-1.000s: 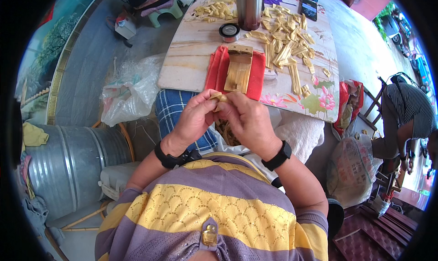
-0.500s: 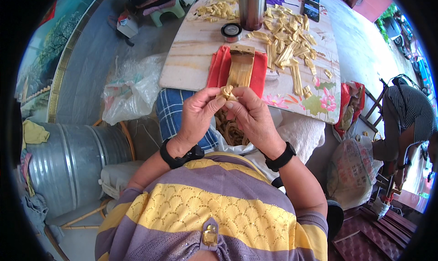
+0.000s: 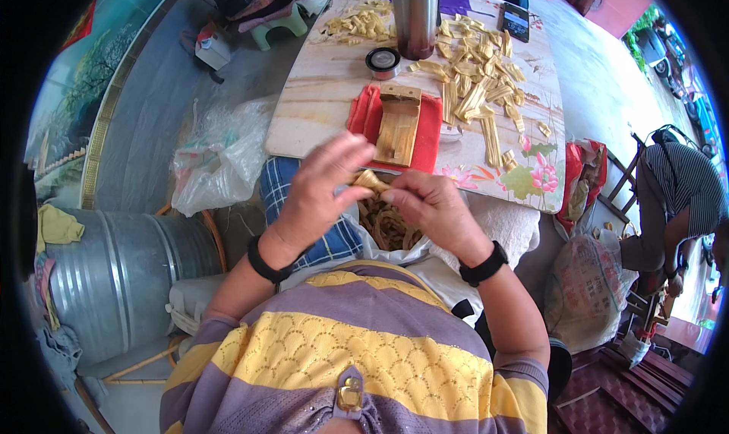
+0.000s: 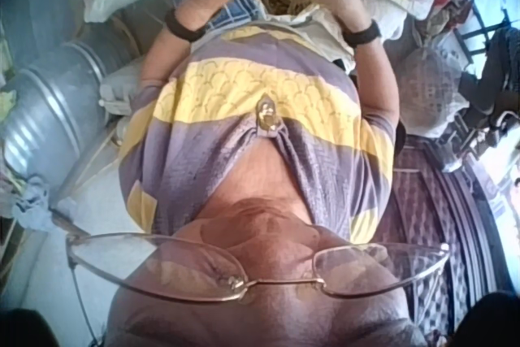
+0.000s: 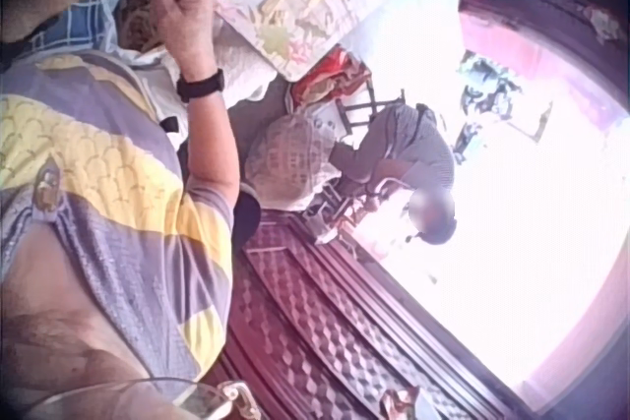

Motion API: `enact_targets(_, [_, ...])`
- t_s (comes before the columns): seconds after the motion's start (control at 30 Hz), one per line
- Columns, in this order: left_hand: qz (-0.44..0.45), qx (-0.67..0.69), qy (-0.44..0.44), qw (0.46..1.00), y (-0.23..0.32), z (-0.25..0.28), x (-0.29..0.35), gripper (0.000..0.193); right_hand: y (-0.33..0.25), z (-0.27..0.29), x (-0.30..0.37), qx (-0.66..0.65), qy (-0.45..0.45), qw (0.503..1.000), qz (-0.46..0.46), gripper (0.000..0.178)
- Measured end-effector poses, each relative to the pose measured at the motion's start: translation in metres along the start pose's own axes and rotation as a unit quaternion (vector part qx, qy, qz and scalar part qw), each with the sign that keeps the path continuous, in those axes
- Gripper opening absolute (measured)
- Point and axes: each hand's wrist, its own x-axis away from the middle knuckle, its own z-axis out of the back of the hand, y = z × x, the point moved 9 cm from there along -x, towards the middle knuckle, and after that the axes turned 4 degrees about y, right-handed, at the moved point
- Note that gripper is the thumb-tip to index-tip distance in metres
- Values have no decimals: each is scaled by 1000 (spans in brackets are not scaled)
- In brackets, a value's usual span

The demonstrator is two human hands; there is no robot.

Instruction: The person rolls brown organic material into yellow wrappers by hand, using a wooden block as a guide on a table and placing the finished sticks into a bag on their lap.

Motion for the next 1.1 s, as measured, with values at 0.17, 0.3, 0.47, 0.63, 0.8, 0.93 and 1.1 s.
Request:
enact_targets(0.17, [-37, -39, -146, 988, -8, -47, 29, 23, 7, -23, -4, 19, -36, 999, 18, 17])
enact_targets(0.3, [-97, -83, -106, 986, -33, -48, 33, 10, -3, -25, -3, 88, -12, 994, 59, 18])
enact_targets(0.47, [39, 35, -76, 996, -63, -60, 16, 11, -1, -3, -19, 32, 91, 993, 65, 21])
enact_targets(0.63, [350, 570, -143, 729, -87, -103, 25, 19, 30, 42, -46, 73, 156, 985, 16, 27])
enact_targets(0.8, [301, 370, -124, 870, -110, -103, 11, 17, 37, 49, -56, 69, 179, 982, 1, 30])
enact_targets(0.93, [211, 240, -52, 946, -119, -101, -2, 16, 28, 54, -65, 95, 220, 970, 37, 29])
enact_targets(1.1, [273, 64, -135, 950, -114, -102, 8, 18, 48, 55, -68, 263, 210, 941, 23, 31])
